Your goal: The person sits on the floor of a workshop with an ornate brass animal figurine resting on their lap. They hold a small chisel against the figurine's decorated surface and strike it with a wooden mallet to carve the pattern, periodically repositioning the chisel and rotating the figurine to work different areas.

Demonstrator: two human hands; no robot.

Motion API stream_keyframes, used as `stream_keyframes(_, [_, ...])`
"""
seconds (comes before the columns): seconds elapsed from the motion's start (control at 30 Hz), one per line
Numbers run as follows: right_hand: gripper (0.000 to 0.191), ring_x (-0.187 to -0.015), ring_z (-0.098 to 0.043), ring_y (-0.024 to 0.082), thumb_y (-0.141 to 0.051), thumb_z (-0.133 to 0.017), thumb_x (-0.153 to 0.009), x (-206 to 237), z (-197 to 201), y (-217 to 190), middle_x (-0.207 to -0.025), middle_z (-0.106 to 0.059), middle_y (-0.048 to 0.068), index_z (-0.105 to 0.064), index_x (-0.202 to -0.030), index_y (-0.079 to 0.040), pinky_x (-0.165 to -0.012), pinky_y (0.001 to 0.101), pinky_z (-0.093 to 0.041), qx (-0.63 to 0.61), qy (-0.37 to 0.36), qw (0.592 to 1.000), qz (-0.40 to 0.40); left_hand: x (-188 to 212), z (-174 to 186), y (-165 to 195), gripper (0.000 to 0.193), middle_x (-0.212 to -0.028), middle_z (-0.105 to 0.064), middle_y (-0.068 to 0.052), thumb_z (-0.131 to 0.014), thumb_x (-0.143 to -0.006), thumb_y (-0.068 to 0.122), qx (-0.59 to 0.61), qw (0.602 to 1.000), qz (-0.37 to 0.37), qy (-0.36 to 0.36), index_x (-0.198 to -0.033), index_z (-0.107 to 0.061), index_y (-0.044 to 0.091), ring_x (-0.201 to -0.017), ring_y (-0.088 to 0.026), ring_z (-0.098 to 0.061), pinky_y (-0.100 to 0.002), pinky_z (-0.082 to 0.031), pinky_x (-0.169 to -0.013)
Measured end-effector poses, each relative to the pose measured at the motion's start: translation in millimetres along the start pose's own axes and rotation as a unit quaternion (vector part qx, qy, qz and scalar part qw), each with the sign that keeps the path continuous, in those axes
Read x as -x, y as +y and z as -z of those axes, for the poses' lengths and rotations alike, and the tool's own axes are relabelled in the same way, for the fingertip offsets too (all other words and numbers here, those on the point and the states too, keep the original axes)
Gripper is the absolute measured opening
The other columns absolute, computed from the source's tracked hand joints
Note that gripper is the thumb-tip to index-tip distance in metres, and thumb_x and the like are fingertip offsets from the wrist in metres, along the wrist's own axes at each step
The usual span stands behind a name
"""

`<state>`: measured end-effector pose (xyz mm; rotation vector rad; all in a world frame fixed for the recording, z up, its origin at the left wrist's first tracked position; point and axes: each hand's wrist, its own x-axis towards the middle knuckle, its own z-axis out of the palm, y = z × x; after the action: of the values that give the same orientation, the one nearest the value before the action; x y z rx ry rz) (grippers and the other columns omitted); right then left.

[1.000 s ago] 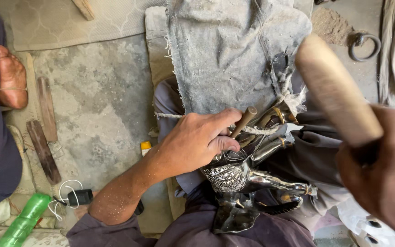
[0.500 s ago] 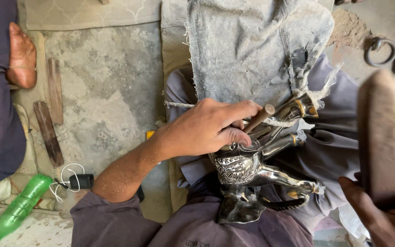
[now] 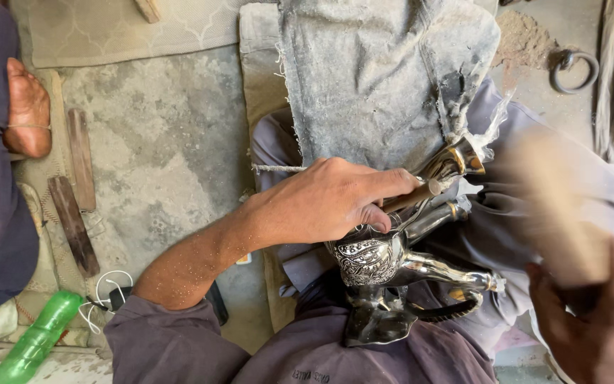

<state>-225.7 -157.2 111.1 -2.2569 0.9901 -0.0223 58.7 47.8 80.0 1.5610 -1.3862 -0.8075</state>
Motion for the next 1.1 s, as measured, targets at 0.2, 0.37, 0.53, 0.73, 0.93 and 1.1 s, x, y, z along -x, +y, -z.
stream_keyframes(0.2, [0.053,-0.089,-0.07,0.026,-0.002,-0.081,-0.087,17.9,-7.7,-31.9,-0.1,-0.069,0.018,-0.05,-0.129,0.006,-0.081,0.0391,-0.057,-0.017,0.064,0.998,-0.005,-3.4,8.0,4.9,0.05,-0.12,-0.071,-0.013,-0.056,-0.087,-0.012,0.055,0.993,0.041,-0.094,-0.131,-0.058,0.012,-0.088,-0.017,-0.08,-0.033,-0.065,-0.066])
stream_keyframes(0.37, [0.052,-0.089,-0.069,0.036,0.001,-0.083,-0.074,30.1,-13.9,-45.7,-0.097,-0.07,0.022,-0.059,-0.12,0.001,-0.082,0.0461,-0.056,0.213,0.132,0.963,0.1,-12.9,14.8,12.3,0.052,-0.099,-0.075,-0.005,-0.055,-0.089,-0.007,-0.007,0.987,0.005,-0.162,-0.131,-0.06,0.022,-0.085,-0.016,-0.081,-0.033,-0.064,-0.067])
stream_keyframes(0.53, [0.047,-0.09,-0.069,0.037,0.001,-0.078,-0.076,48.0,-43.1,-17.5,-0.1,-0.07,0.02,-0.061,-0.121,0.001,-0.085,0.0462,-0.054,0.203,0.232,0.938,0.155,-14.7,20.9,19.6,0.051,-0.084,-0.071,-0.002,-0.059,-0.086,0.0,-0.07,0.978,-0.06,-0.185,-0.129,-0.063,0.026,-0.082,-0.022,-0.075,-0.039,-0.058,-0.065])
stream_keyframes(0.73, [0.042,-0.089,-0.068,0.028,-0.003,-0.081,-0.094,56.4,-64.6,3.8,-0.106,-0.07,0.015,-0.058,-0.129,-0.003,-0.084,0.0403,-0.049,0.126,0.311,0.921,0.199,-7.0,22.6,28.9,0.048,-0.079,-0.06,-0.005,-0.056,-0.091,0.005,-0.146,0.964,-0.093,-0.204,-0.128,-0.065,0.033,-0.069,-0.027,-0.067,-0.044,-0.052,-0.057])
stream_keyframes(0.93, [0.045,-0.091,-0.069,0.035,-0.006,-0.08,-0.08,57.7,-49.0,-13.6,-0.1,-0.071,0.021,-0.061,-0.12,-0.003,-0.081,0.0474,-0.054,0.209,0.264,0.927,0.163,6.8,18.0,21.1,0.046,-0.079,-0.057,-0.004,-0.053,-0.094,-0.003,-0.181,0.959,-0.172,-0.131,-0.123,-0.066,0.031,-0.063,-0.021,-0.063,-0.032,-0.053,-0.047])
stream_keyframes(1.1, [0.047,-0.098,-0.074,0.029,-0.013,-0.082,-0.096,58.3,-41.0,-8.9,-0.104,-0.073,0.021,-0.055,-0.13,0.003,-0.086,0.0393,-0.058,0.066,0.184,0.981,-0.017,3.6,18.8,-4.6,0.041,-0.087,-0.063,-0.002,-0.052,-0.103,-0.012,-0.09,0.985,-0.148,-0.018,-0.132,-0.055,0.016,-0.071,-0.015,-0.07,-0.023,-0.048,-0.045])
